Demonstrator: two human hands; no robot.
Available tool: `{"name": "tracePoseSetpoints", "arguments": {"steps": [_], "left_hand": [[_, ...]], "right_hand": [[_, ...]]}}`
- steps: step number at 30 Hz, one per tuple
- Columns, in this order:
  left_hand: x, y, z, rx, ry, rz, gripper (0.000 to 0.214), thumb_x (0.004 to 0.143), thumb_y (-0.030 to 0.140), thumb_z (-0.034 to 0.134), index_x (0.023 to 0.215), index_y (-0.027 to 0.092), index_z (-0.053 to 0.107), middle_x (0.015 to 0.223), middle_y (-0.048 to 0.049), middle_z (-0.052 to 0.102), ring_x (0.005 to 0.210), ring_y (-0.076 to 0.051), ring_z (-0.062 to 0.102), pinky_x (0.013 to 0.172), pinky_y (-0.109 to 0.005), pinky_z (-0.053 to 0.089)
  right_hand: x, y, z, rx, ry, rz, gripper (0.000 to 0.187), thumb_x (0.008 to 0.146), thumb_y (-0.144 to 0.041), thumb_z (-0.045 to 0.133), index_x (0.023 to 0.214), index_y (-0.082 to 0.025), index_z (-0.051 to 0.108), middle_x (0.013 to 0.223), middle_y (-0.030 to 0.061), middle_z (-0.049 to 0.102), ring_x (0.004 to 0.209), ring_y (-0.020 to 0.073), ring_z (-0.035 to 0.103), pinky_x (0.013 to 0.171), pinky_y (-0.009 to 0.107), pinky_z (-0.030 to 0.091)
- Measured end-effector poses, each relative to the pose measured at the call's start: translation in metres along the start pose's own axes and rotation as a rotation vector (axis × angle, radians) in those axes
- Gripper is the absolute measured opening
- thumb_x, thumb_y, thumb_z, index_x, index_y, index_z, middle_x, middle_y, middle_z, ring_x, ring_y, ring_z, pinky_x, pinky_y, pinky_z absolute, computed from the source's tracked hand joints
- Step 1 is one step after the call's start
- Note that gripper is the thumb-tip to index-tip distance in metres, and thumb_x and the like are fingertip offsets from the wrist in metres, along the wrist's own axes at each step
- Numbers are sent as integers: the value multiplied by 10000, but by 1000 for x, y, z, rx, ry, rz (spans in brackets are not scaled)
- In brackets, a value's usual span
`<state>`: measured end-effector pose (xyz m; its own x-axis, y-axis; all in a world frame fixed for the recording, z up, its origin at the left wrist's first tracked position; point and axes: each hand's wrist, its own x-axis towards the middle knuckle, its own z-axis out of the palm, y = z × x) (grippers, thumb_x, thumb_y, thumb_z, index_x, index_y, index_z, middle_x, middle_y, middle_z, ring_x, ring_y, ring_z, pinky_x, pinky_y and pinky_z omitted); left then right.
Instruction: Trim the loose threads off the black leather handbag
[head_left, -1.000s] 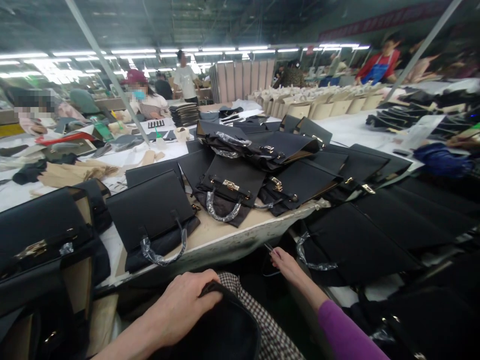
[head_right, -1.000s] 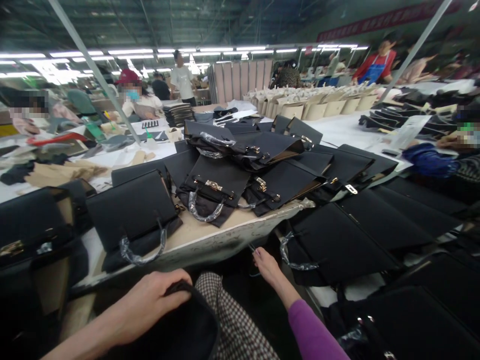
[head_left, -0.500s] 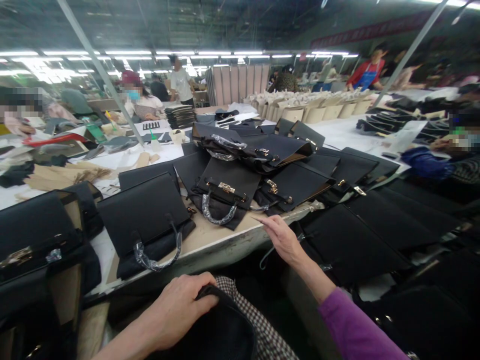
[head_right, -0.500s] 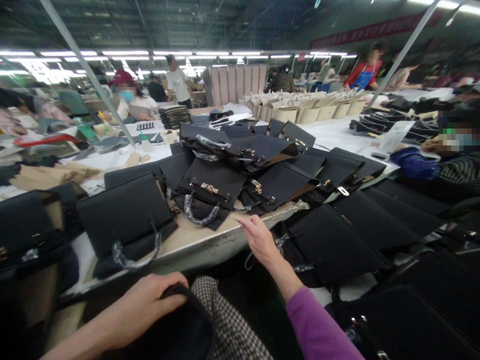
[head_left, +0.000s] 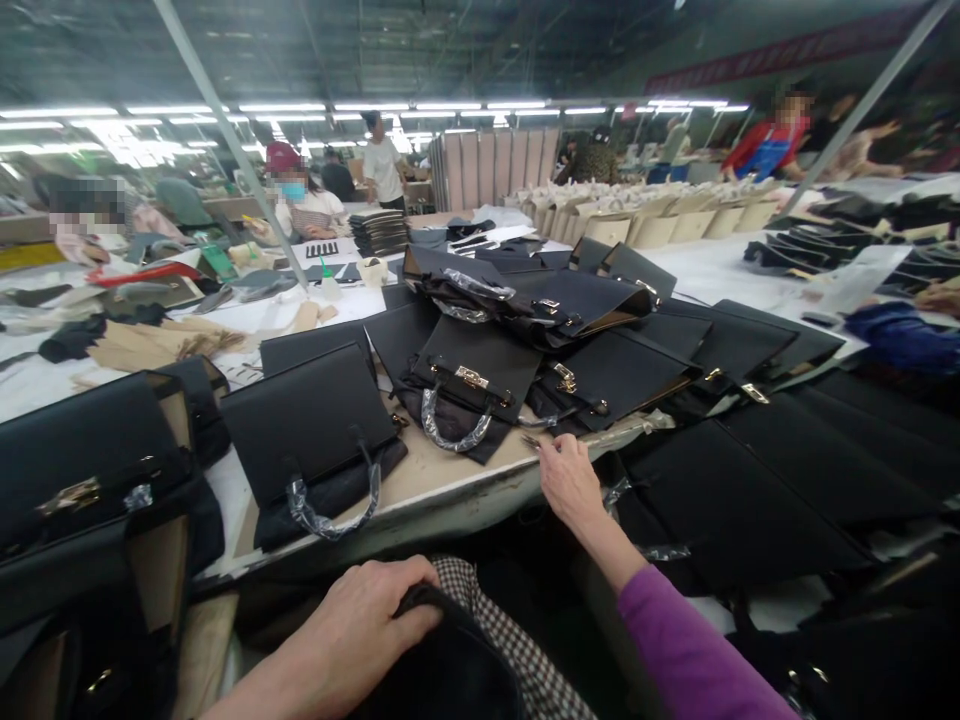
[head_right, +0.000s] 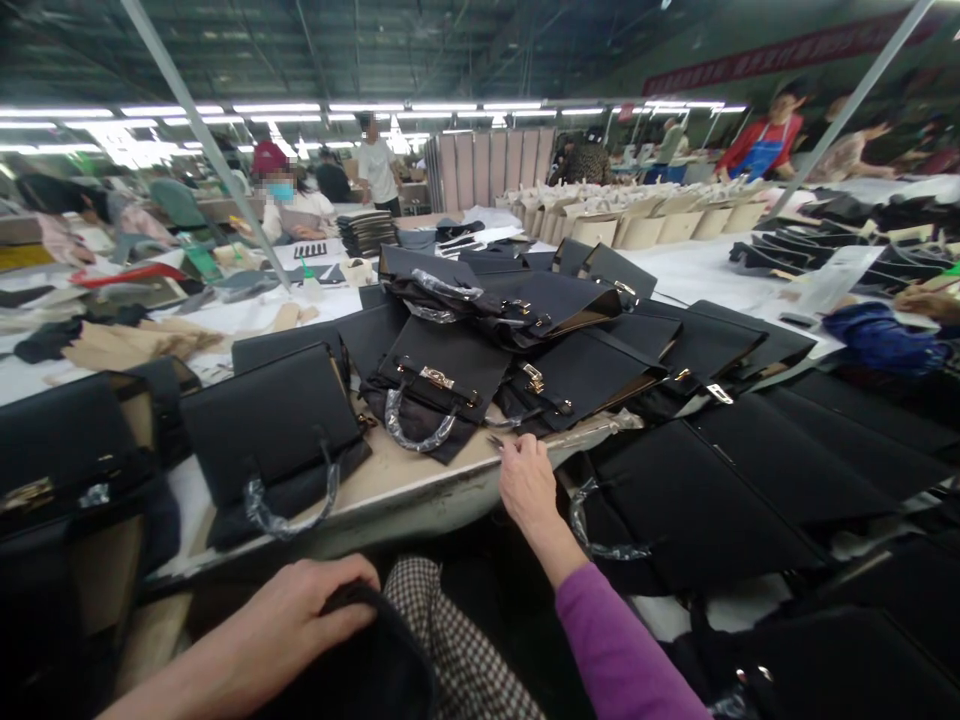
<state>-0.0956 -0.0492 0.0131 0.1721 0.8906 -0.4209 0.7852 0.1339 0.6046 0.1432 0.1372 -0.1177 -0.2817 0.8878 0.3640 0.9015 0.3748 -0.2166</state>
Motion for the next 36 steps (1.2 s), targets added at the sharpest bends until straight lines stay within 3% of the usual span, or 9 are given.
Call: {"name": "tracePoseSetpoints", "arguments": {"steps": [6, 11, 13, 15, 17, 22, 27, 33, 36], "left_hand": [[1, 1, -1, 18, 39, -30, 116, 830, 307, 570, 914, 256, 631, 882, 24, 683, 832, -181, 609, 689, -254, 372], [2, 2, -3, 18, 41, -17, 117, 822, 326, 571, 859, 232, 631, 839, 21, 674, 776, -173, 593, 640, -247, 360], [3, 1, -3, 32, 44, -20, 124, 817, 337, 579, 848, 232, 635, 815, 20, 673, 755, -177, 592, 629, -253, 360], [6, 0, -2, 44, 44, -19, 148, 817, 352, 580, 871, 230, 644, 832, 7, 687, 766, -195, 607, 644, -267, 374], [8, -1, -1, 39, 40, -2, 175, 817, 340, 576, 928, 229, 653, 919, -13, 708, 839, -217, 627, 703, -284, 402], [3, -4, -8, -26, -41, 16, 263, 778, 299, 599, 1031, 232, 627, 1001, -12, 703, 890, -222, 631, 750, -286, 443], [-28, -7, -22, -120, -154, -37, 548, 695, 291, 686, 1215, 270, 515, 1085, 10, 676, 903, -208, 629, 778, -266, 456], [-69, -19, -12, -41, -66, -175, 354, 782, 265, 567, 1136, 287, 582, 1077, 13, 667, 1017, -216, 592, 846, -271, 431], [-78, -22, -12, -35, -64, -177, 257, 810, 256, 508, 1030, 244, 641, 964, 11, 678, 908, -199, 608, 769, -255, 440]], "right_hand": [[30, -22, 3, -49, 51, 122, 270, 923, -191, 409, 938, -92, 661, 991, 218, 573, 882, 317, 481, 780, 457, 390], [-3, -56, -44, 34, 112, 103, 293, 879, -239, 533, 1121, -88, 601, 1259, 262, 546, 1220, 439, 390, 998, 629, 251], [-28, -78, -73, 380, -59, 44, 286, 936, -288, 474, 1159, -162, 602, 1212, 184, 618, 1143, 350, 520, 983, 530, 366], [-52, -100, -98, 808, -416, -2, 307, 954, -356, 474, 1216, -243, 588, 1168, 84, 666, 1044, 252, 612, 915, 388, 476], [-70, -119, -112, 984, -612, -63, 315, 904, -327, 574, 1215, -286, 593, 1171, 29, 673, 1043, 222, 626, 909, 331, 487], [-80, -131, -110, 1046, -714, -31, 348, 843, -177, 585, 1173, -286, 616, 1095, 8, 700, 1014, 208, 648, 907, 302, 481], [-73, -122, -107, 920, -714, -75, 365, 866, -204, 541, 1213, -290, 613, 1115, 23, 694, 1055, 227, 626, 924, 336, 464], [-68, -116, -107, 999, -783, -110, 367, 898, -199, 474, 1208, -302, 641, 984, -10, 717, 894, 183, 649, 788, 279, 483], [-70, -116, -117, 1054, -763, -85, 362, 883, -205, 492, 1208, -257, 642, 976, 5, 717, 832, 182, 645, 714, 259, 482]]}}
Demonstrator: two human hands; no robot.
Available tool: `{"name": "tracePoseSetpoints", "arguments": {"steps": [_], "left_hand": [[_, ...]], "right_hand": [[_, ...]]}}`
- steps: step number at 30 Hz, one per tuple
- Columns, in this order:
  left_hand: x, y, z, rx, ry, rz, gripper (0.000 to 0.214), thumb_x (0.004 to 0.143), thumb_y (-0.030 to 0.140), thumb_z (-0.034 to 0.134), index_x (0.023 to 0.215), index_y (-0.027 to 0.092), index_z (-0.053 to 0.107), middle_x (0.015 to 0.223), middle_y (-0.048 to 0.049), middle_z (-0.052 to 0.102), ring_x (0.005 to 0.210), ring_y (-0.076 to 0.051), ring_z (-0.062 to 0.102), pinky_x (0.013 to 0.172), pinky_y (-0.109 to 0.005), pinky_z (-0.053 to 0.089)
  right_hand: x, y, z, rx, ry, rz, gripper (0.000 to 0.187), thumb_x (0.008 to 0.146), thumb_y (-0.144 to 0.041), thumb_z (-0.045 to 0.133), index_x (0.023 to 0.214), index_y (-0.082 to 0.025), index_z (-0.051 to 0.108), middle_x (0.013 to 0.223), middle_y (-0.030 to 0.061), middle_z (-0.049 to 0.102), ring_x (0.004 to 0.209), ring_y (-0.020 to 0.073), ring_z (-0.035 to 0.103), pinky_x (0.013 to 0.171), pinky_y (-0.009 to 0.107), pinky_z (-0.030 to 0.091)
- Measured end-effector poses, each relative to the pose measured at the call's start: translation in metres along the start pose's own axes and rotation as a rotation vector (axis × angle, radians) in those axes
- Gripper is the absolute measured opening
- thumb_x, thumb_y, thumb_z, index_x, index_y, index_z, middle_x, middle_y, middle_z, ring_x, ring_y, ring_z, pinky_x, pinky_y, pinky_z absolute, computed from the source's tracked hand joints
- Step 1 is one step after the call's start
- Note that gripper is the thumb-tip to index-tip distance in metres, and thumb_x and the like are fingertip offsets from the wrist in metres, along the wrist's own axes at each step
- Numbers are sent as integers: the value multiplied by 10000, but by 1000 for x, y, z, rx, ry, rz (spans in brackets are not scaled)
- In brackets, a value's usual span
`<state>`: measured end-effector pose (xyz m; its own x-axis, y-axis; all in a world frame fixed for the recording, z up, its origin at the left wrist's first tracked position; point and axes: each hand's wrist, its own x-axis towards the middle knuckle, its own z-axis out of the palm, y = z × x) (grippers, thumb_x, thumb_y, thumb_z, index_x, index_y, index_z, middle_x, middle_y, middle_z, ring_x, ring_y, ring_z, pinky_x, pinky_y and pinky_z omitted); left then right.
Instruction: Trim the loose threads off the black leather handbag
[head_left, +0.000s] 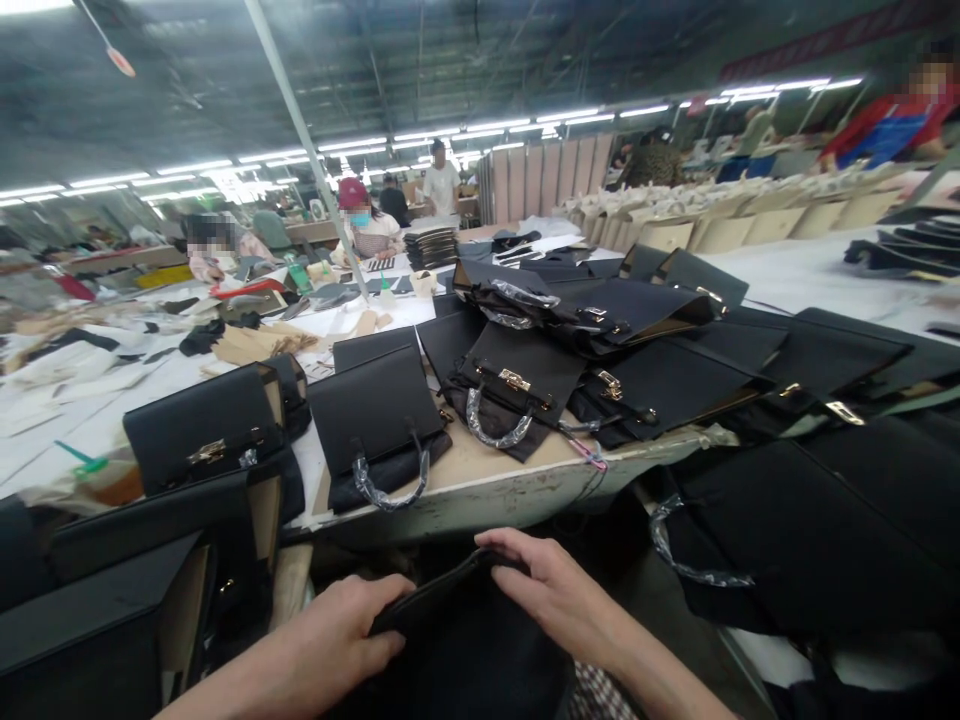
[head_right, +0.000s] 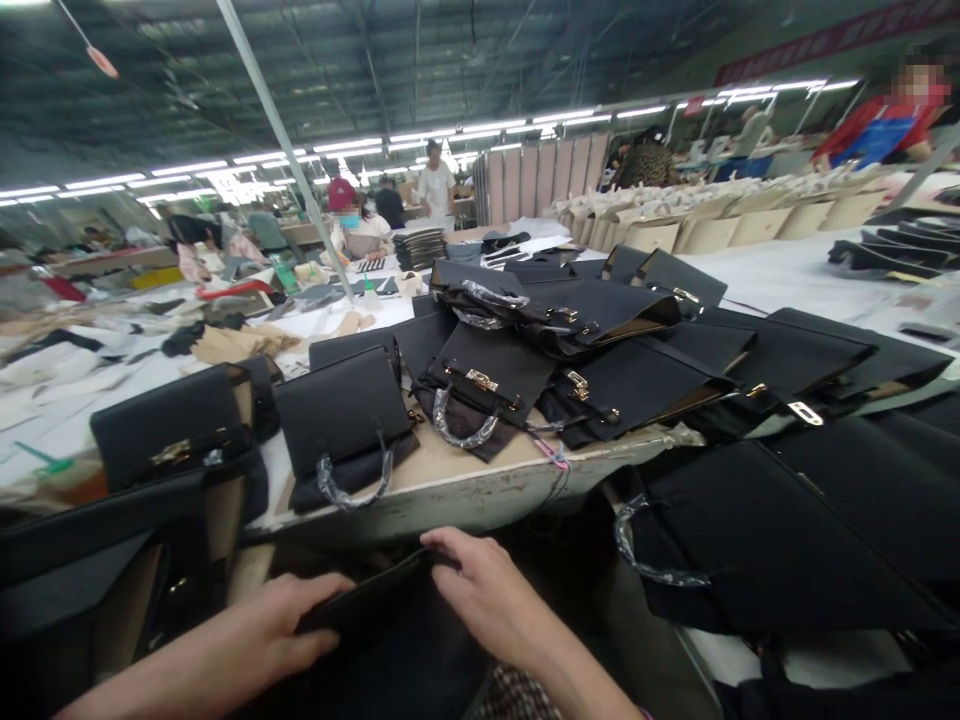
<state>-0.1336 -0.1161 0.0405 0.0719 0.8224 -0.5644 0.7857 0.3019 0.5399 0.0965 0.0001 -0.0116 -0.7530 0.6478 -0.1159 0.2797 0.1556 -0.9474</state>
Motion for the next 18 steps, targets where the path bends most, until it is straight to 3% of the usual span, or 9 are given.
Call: {"name": "tracePoseSetpoints", "arguments": {"steps": [5, 9, 13, 18], "left_hand": [[-3, 13, -13, -119, -125, 95, 215, 797, 258, 535, 972, 206, 650, 858, 40, 659, 757, -155, 581, 615, -209, 410], [14, 19, 2, -74, -233, 163, 209, 757, 237, 555, 938, 197, 650, 810, 47, 652, 687, -139, 560, 567, -200, 391], [28, 21, 20, -38, -227, 225, 167, 755, 230, 540, 892, 206, 634, 838, 49, 682, 728, -151, 599, 595, -204, 412], [30, 28, 17, 18, -184, 237, 146, 770, 236, 545, 884, 221, 635, 880, 48, 709, 767, -160, 630, 654, -217, 431]], "right_hand": [[-27, -22, -12, -15, -16, -7, 376, 858, -153, 491, 1198, -277, 589, 898, -39, 710, 755, 149, 605, 665, 232, 433], [-45, -4, -13, -101, 9, 78, 296, 808, -98, 496, 1046, -248, 587, 736, -66, 647, 641, 123, 536, 589, 224, 365], [-53, 25, -10, -139, 76, 86, 260, 798, -99, 542, 1013, -245, 549, 795, -58, 639, 713, 131, 560, 651, 234, 399], [-52, 22, -14, -363, 150, -69, 176, 811, -121, 629, 910, -243, 549, 951, -26, 587, 840, 142, 557, 734, 246, 426]]}}
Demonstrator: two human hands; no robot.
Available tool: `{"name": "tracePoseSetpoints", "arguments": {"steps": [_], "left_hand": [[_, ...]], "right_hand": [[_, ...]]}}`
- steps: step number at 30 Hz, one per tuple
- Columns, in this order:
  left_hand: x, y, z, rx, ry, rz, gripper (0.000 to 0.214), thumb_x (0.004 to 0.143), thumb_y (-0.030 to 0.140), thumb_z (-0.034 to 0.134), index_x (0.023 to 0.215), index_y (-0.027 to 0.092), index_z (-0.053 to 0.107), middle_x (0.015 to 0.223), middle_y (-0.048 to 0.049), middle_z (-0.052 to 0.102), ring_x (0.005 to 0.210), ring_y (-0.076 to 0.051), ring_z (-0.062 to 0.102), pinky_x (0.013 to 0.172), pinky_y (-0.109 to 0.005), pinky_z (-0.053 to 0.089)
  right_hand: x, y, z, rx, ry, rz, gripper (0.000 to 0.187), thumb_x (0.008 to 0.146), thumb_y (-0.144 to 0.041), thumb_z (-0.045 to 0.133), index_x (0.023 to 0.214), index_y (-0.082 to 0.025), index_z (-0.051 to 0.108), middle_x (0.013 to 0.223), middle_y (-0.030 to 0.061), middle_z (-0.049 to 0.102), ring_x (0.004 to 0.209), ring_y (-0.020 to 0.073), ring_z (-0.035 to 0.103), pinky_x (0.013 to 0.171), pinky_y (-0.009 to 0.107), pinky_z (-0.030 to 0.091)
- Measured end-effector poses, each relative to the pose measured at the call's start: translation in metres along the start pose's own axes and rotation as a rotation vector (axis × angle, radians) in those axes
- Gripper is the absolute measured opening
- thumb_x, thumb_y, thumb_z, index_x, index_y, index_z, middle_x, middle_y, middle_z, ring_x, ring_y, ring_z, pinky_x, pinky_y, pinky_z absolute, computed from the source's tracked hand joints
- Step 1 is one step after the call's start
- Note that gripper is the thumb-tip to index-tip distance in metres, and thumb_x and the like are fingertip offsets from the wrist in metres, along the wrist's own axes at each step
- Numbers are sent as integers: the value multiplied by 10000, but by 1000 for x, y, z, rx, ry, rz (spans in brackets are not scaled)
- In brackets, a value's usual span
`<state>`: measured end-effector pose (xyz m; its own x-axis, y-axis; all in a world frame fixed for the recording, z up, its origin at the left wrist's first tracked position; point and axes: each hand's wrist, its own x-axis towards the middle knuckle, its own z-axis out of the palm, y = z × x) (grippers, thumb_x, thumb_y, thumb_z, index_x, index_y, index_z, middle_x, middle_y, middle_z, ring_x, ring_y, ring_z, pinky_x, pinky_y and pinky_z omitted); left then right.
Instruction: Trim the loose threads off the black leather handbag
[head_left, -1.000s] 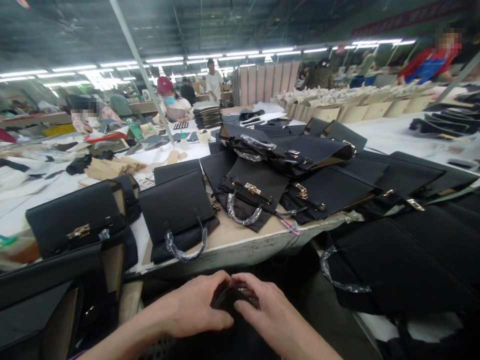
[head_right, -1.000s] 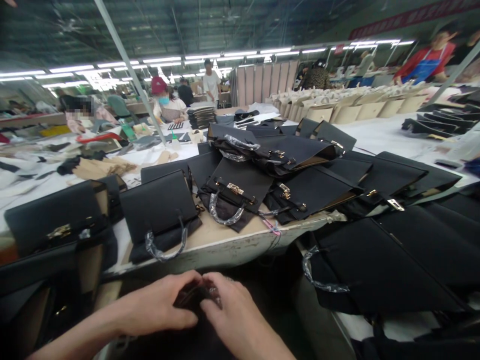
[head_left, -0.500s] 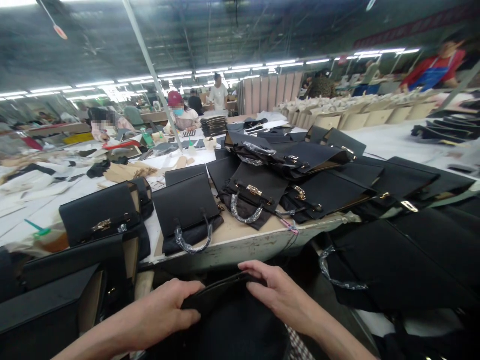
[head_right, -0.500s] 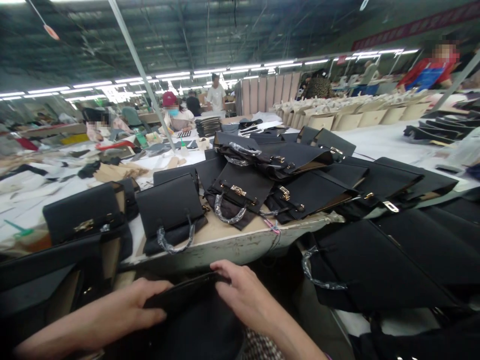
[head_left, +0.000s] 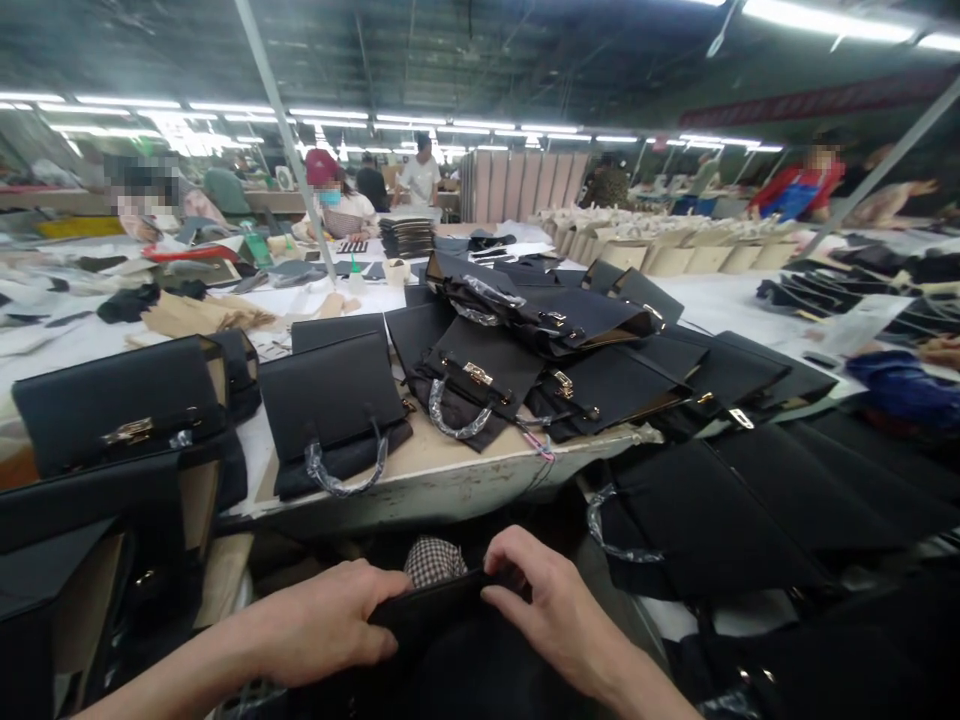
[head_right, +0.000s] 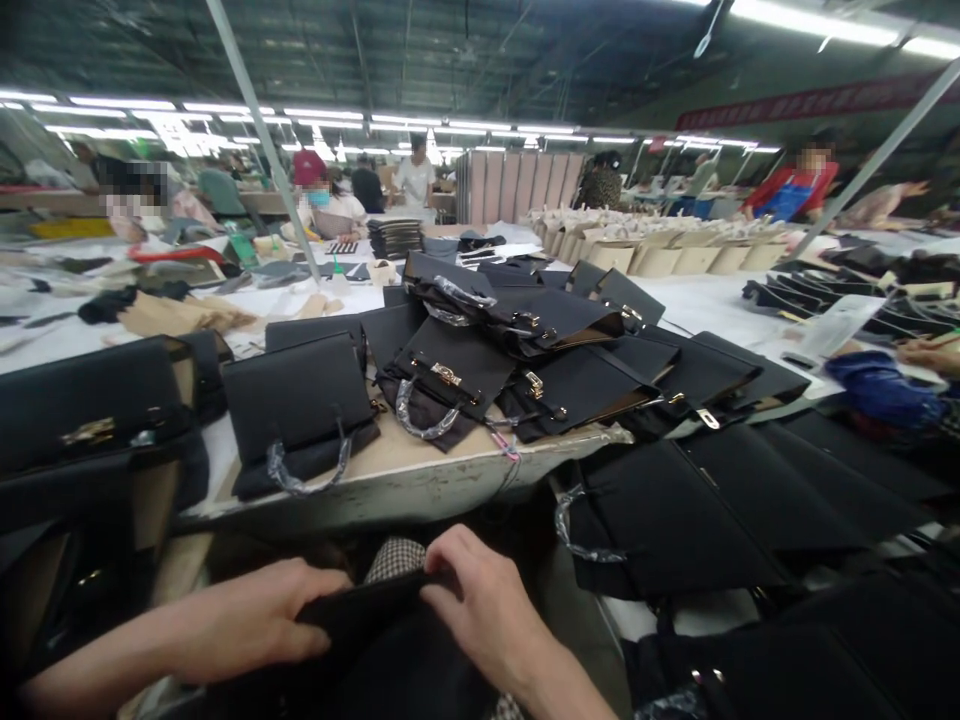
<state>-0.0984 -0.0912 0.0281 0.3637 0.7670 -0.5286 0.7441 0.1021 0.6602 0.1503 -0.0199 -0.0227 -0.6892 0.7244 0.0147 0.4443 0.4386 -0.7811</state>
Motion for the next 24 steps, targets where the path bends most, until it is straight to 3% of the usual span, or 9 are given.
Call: {"name": "tracePoseSetpoints", "arguments": {"steps": [7, 14, 24], "left_hand": [[2, 2, -2, 57, 38, -36, 138, 778, 246, 550, 888, 234, 633, 905, 33, 710, 821, -180, 645, 682, -235, 430], [7, -7, -4, 105, 72, -84, 154, 774, 263, 558, 906, 234, 633, 932, 0, 709, 844, -208, 648, 686, -260, 432], [10, -30, -6, 19, 57, -62, 142, 761, 257, 554, 877, 213, 622, 838, 35, 692, 726, -154, 621, 604, -220, 395]], "right_hand": [[11, -7, 0, -303, -52, -97, 93, 864, -194, 639, 910, -234, 569, 1016, 6, 575, 921, 181, 562, 745, 281, 443], [28, -8, 9, -267, -45, -18, 185, 792, -145, 696, 856, -236, 547, 999, -16, 562, 935, 177, 556, 722, 268, 438], [38, -5, 2, -180, -136, -213, 197, 829, -81, 643, 780, -212, 504, 968, -30, 546, 891, 123, 541, 716, 227, 396]]}}
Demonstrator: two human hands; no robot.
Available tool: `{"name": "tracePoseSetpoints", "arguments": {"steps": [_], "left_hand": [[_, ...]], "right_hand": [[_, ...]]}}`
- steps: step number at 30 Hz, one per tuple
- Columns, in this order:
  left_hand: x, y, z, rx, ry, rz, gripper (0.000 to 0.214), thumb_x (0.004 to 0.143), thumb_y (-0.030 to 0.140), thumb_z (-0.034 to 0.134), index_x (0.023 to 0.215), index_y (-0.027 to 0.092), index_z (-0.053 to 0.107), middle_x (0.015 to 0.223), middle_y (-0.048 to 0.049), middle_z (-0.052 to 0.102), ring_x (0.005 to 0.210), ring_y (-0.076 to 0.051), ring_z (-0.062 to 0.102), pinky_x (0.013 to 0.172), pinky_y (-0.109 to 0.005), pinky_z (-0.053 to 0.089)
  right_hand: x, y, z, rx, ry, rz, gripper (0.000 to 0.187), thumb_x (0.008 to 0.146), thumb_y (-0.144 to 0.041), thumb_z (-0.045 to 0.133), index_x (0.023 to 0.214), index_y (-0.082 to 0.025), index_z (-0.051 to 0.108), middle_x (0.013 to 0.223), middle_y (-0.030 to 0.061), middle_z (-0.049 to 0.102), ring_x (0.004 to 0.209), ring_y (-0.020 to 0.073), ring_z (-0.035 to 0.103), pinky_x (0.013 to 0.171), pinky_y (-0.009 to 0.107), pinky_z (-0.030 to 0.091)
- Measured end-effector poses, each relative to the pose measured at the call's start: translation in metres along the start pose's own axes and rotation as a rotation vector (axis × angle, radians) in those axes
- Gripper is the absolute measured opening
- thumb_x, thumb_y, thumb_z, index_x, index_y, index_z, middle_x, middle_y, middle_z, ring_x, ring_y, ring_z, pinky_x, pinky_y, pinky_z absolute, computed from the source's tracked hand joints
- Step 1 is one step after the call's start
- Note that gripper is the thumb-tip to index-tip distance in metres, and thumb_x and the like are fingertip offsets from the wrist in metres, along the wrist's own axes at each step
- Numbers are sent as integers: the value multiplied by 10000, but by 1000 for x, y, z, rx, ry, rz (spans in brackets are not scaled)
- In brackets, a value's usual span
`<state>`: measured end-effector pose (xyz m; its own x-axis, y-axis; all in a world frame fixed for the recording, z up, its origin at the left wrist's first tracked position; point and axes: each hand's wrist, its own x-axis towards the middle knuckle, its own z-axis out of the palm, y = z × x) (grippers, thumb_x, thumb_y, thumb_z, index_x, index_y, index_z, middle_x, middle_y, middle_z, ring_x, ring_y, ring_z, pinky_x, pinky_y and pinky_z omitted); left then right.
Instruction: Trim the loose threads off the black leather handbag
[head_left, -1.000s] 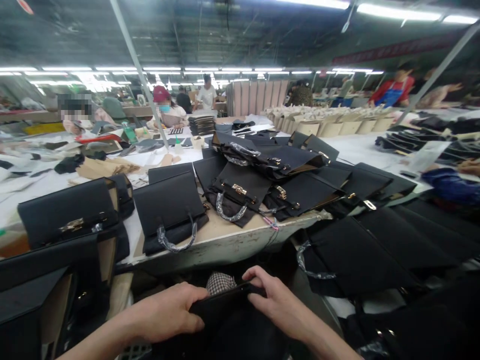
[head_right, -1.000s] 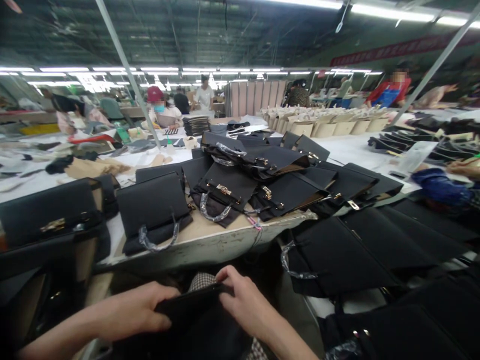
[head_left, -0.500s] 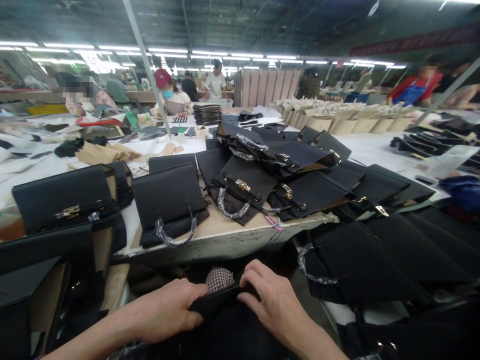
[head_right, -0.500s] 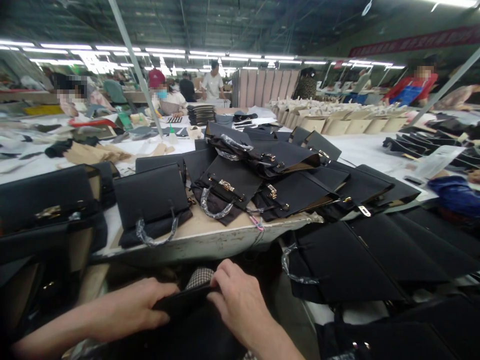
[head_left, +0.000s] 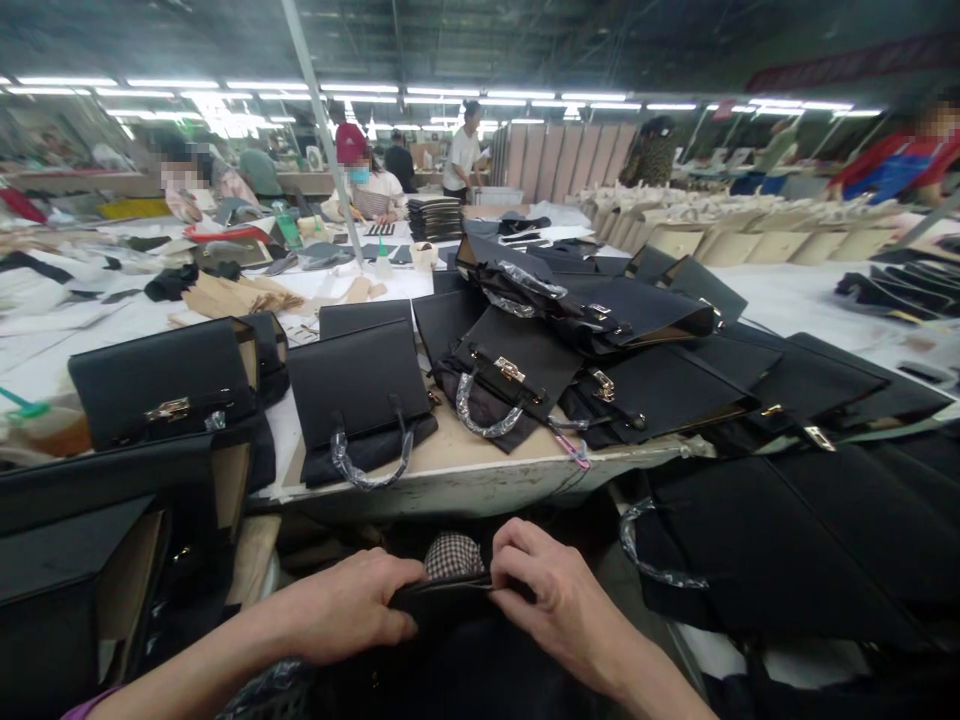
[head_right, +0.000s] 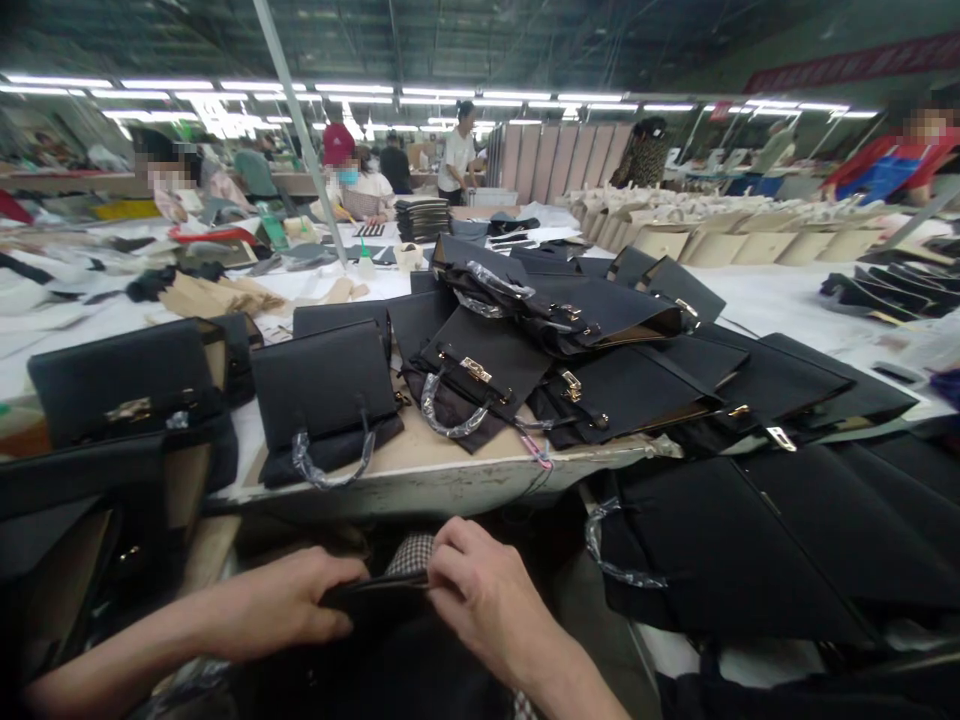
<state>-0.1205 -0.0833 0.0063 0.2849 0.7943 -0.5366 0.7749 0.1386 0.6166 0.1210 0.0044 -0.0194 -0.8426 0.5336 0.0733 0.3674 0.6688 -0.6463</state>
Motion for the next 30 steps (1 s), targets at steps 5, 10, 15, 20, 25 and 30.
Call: {"name": "tracePoseSetpoints", "arguments": {"steps": [5, 10, 15, 20, 25, 30], "left_hand": [[1, -3, -1, -28, -29, 7, 139, 760, 261, 545, 871, 213, 614, 784, 41, 660, 686, -142, 590, 570, -208, 381], [4, 5, -6, 10, -9, 13, 101, 742, 260, 568, 821, 211, 606, 743, 45, 639, 662, -137, 572, 543, -202, 350], [2, 6, -5, 9, 37, -29, 117, 745, 260, 584, 844, 219, 630, 728, 48, 649, 643, -136, 582, 527, -201, 342], [-8, -1, 4, 120, 247, -52, 122, 776, 298, 659, 892, 259, 647, 837, 48, 693, 777, -174, 636, 644, -228, 363], [-28, -8, 19, -17, 417, -100, 128, 832, 326, 655, 941, 267, 623, 878, 65, 678, 821, -146, 622, 687, -212, 368], [-37, -15, 37, -178, 524, -128, 134, 890, 380, 595, 938, 265, 645, 841, 72, 664, 787, -118, 609, 715, -191, 386]], "right_hand": [[-2, 4, 3, 25, 33, 21, 149, 872, -120, 632, 808, -213, 534, 962, -17, 551, 885, 129, 547, 730, 236, 409], [-1, 6, 6, -57, 36, 45, 99, 882, -173, 639, 847, -218, 558, 970, 1, 554, 895, 161, 544, 724, 261, 421], [-1, 2, 6, -35, 39, 61, 138, 881, -140, 629, 817, -223, 539, 964, -12, 556, 910, 158, 546, 726, 258, 423], [-2, 4, 8, 3, 72, 72, 137, 914, -146, 584, 824, -227, 521, 994, -12, 557, 924, 163, 534, 766, 278, 421], [-3, 9, 11, 109, 82, 97, 170, 934, -138, 547, 812, -228, 472, 1005, -17, 551, 918, 150, 534, 799, 275, 418], [-1, 10, 9, 198, 25, 93, 197, 942, -109, 505, 810, -232, 427, 994, -28, 540, 903, 128, 540, 794, 251, 411]]}}
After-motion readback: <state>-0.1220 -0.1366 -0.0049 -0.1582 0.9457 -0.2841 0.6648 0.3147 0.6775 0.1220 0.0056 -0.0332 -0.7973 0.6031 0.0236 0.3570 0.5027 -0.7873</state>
